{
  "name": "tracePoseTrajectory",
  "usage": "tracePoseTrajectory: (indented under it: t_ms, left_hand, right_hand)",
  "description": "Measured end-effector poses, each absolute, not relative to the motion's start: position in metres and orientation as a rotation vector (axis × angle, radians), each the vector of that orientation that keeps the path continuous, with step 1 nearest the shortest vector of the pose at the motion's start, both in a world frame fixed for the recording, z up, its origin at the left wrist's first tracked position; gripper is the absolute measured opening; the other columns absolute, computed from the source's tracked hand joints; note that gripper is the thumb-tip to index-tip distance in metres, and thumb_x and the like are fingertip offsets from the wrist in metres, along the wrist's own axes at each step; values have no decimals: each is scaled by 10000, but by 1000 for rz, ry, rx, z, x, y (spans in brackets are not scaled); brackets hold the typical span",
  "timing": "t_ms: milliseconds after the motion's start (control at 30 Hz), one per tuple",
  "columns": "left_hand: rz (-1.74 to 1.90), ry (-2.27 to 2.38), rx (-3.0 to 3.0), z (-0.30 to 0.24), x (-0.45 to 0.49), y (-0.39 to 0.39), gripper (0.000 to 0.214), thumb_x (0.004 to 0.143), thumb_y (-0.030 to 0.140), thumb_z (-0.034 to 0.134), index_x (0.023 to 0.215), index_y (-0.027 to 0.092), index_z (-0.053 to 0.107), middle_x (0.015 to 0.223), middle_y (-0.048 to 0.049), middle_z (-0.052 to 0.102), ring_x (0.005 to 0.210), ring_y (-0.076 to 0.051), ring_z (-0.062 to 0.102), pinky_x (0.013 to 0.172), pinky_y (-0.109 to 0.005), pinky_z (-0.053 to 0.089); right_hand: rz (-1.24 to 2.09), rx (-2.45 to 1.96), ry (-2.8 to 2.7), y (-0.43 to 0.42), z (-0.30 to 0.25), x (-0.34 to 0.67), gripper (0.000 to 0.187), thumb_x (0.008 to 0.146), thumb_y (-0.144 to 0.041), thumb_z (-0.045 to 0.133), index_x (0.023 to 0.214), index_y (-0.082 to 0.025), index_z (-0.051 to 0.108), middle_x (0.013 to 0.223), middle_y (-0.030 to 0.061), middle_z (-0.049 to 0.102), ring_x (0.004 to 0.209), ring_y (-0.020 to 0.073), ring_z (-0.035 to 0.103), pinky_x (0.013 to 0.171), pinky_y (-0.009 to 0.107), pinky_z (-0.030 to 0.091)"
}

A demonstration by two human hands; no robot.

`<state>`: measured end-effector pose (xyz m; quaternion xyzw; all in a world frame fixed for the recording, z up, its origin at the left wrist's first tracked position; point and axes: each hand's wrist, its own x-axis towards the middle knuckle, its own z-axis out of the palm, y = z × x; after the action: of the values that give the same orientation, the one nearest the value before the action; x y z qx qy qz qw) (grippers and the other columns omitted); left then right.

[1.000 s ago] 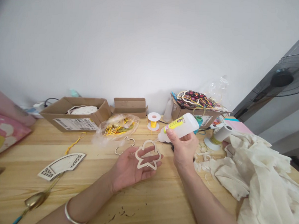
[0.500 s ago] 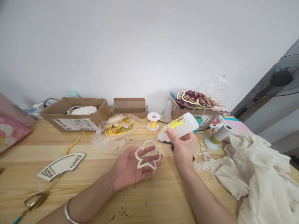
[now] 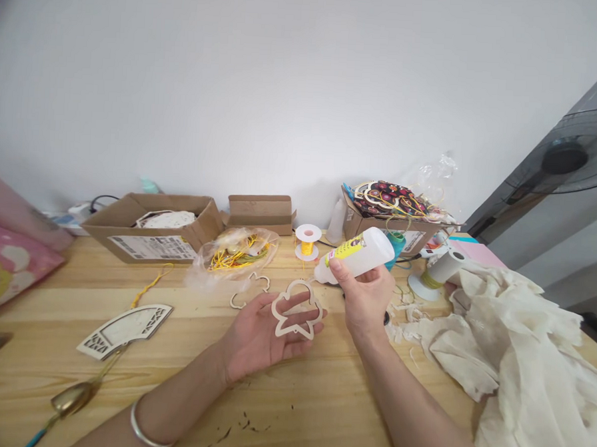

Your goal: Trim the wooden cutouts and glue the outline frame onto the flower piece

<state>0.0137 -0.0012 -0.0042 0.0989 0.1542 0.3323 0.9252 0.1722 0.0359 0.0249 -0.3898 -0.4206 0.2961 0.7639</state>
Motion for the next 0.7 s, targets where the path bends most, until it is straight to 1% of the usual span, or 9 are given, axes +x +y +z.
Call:
tracePoseTrajectory:
  t_ms: [267, 567, 700]
  left_hand:
    - [678, 322, 208, -4, 14, -1, 416, 765, 328, 460, 1122, 115, 481, 1101, -170, 558, 1043, -306, 533, 853, -383, 374]
    - [677, 310, 209, -5, 13, -1, 427, 770, 331, 454, 1134, 111, 475, 1113, -177, 554, 1048, -308, 530, 851, -386, 374]
    - [680, 308, 210, -4, 14, -1, 429, 774, 336, 450, 1136, 107, 473, 1116, -183, 551, 1050, -313, 528, 851, -388, 375]
  right_hand:
    - [622, -868, -943, 36, 23, 172, 270, 561, -242, 737, 791, -162, 621, 701, 19, 686, 639, 164, 623, 624, 306, 501]
    - [632, -837, -917, 37, 22, 173, 282, 547, -215, 749, 797, -164, 630, 695, 9, 684, 655, 156, 627, 631, 288, 498]
    - [624, -848, -935, 36, 22, 171, 254, 548, -223, 751, 766, -165, 634, 686, 9, 686, 630, 150, 622, 617, 284, 497]
